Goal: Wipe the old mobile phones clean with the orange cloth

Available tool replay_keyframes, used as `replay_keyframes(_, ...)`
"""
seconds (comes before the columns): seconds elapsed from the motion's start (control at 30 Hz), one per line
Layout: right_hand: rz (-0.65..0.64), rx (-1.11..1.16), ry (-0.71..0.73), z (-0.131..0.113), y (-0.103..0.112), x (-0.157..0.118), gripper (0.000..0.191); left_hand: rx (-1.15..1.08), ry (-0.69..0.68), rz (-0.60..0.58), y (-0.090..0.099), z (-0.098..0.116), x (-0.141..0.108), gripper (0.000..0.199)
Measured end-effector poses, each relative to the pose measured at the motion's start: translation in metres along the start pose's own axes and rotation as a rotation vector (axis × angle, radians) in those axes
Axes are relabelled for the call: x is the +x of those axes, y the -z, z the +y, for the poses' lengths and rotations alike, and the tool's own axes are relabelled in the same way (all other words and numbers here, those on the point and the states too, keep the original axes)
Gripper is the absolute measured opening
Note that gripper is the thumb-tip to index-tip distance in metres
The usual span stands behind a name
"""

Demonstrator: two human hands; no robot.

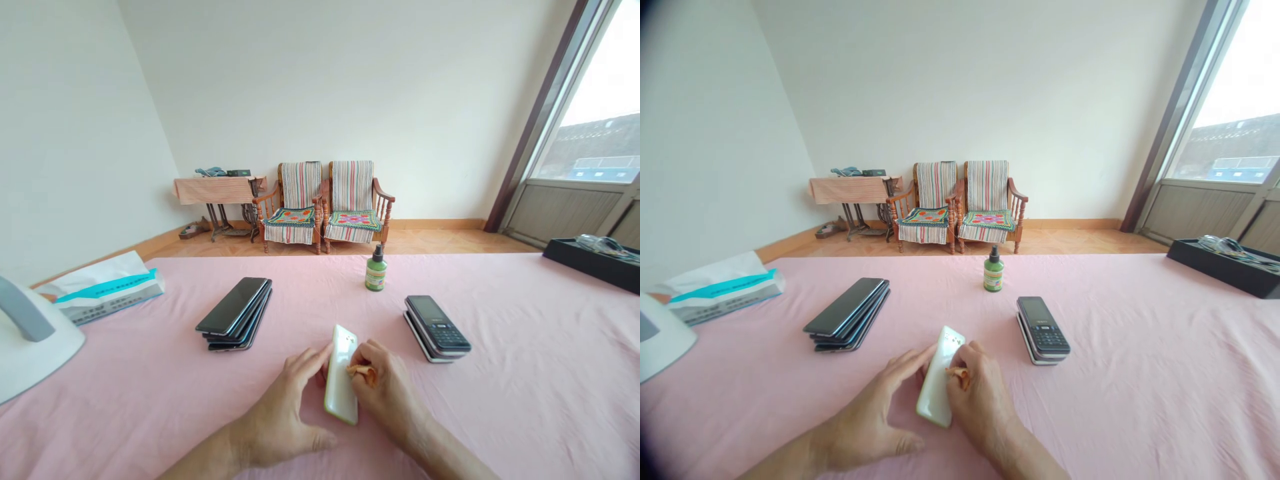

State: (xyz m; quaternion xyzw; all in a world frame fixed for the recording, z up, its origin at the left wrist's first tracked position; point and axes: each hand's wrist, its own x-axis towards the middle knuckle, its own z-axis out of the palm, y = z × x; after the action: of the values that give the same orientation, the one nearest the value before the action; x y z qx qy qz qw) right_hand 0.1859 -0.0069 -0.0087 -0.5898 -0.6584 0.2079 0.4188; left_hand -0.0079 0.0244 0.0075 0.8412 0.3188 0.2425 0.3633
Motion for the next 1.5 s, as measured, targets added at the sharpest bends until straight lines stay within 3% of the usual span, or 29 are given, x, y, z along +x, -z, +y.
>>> replay_keyframes(0.3, -0.058, 0.071, -0.008, 0.0, 0.003, 0.003, 0.016, -0.154, -0.088, -0.022, 0.006, 0.001, 0.012, 0.078)
replay_keyframes(0.47, -0.052, 0.086, 0.031, 0.0, 0.006, 0.003, 0.019, -0.253, -0.079, -0.032, 0.001, -0.003, 0.015, 0.082)
replay_keyframes(0.63, -0.083, 0.096, 0.065, -0.003, 0.008, 0.003, 0.019, -0.317, -0.062, -0.108, 0.003, -0.002, 0.017, 0.101)
replay_keyframes(0.8, -0.136, 0.139, 0.101, -0.004, 0.007, 0.002, 0.021, -0.37, -0.04, -0.17, 0.008, -0.004, 0.019, 0.107)
replay_keyframes(1.07, -0.132, 0.135, 0.131, -0.004, 0.006, 0.001, 0.022, -0.078, -0.022, -0.044, 0.012, -0.019, 0.016, 0.117)
replay_keyframes(1.27, -0.138, 0.1, 0.143, -0.004, 0.002, -0.001, 0.022, 0.113, 0.052, -0.084, 0.01, -0.02, 0.013, 0.125)
replay_keyframes(1.5, -0.157, 0.102, 0.118, -0.009, 0.004, -0.002, 0.023, 0.23, 0.072, -0.042, 0.003, -0.027, 0.007, 0.13)
